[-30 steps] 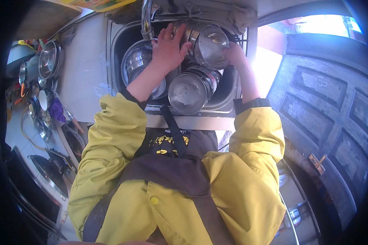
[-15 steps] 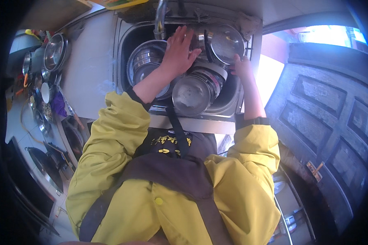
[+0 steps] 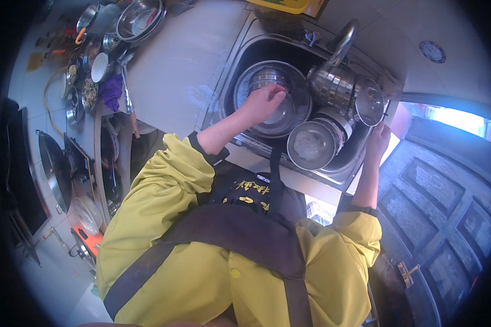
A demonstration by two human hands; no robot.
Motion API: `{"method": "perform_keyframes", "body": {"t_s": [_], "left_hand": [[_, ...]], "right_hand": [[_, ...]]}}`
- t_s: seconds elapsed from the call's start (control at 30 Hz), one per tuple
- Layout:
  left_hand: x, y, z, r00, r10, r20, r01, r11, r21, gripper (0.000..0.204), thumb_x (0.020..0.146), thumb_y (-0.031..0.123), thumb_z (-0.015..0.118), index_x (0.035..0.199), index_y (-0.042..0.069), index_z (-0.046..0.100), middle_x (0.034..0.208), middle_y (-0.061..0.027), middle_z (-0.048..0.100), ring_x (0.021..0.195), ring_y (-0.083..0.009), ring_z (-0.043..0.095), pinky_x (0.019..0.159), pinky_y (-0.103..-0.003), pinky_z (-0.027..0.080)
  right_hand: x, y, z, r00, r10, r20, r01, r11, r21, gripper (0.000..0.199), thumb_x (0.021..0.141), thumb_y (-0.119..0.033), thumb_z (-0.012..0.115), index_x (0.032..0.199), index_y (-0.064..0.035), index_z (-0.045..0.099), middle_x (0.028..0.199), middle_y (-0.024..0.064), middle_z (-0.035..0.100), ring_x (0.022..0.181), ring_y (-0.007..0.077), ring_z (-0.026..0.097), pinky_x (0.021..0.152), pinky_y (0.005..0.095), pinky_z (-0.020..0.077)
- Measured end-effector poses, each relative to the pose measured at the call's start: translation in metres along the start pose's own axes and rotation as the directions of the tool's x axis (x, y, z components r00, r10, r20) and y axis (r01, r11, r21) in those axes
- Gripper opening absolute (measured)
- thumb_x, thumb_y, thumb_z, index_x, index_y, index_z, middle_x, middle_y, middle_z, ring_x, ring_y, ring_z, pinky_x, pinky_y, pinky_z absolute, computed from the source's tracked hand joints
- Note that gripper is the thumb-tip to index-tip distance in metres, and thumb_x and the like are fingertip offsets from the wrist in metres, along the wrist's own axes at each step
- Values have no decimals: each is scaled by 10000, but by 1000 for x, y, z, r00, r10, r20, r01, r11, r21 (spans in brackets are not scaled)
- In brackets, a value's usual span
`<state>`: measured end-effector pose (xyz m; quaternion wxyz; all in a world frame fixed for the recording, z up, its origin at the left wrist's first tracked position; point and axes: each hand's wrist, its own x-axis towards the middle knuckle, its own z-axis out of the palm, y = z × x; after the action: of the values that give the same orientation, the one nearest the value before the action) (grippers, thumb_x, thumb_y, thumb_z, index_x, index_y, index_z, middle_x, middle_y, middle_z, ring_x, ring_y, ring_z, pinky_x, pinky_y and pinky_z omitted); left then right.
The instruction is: The person washes multiple metal bowls and a white ceramic bowl in a kitchen sink using running water and a pink cloth. They scrub and rinse each item, then wipe the countertop and their hands before continuing to wash additional bowls.
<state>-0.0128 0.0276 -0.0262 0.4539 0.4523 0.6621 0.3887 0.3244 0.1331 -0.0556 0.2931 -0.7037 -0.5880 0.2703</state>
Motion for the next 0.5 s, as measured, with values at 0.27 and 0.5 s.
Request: {"method": "perform_keyframes", "body": {"t_s": [0.27,0.5], "left_hand": [[-18,-41,-59,988,-101,116,107,993,-43,343,891,290,480,1003,-22,571,908,-151,631,866,-230,611,776,-317,457],[-32,-64,-103,940,-270,211,318,916,-243,389,924,339,421,1096,5,524,1001,-81,613,936,-156,592,762,-279,446]], "right_hand": [[-78,-111,68,911,-123,393,24,968,249,244,892,-175,482,1001,15,590,906,98,629,853,175,593,770,285,454],[-73,-141,97,895,-77,439,-27,974,227,210,869,-116,478,993,13,589,871,117,640,812,178,618,751,275,472]]}}
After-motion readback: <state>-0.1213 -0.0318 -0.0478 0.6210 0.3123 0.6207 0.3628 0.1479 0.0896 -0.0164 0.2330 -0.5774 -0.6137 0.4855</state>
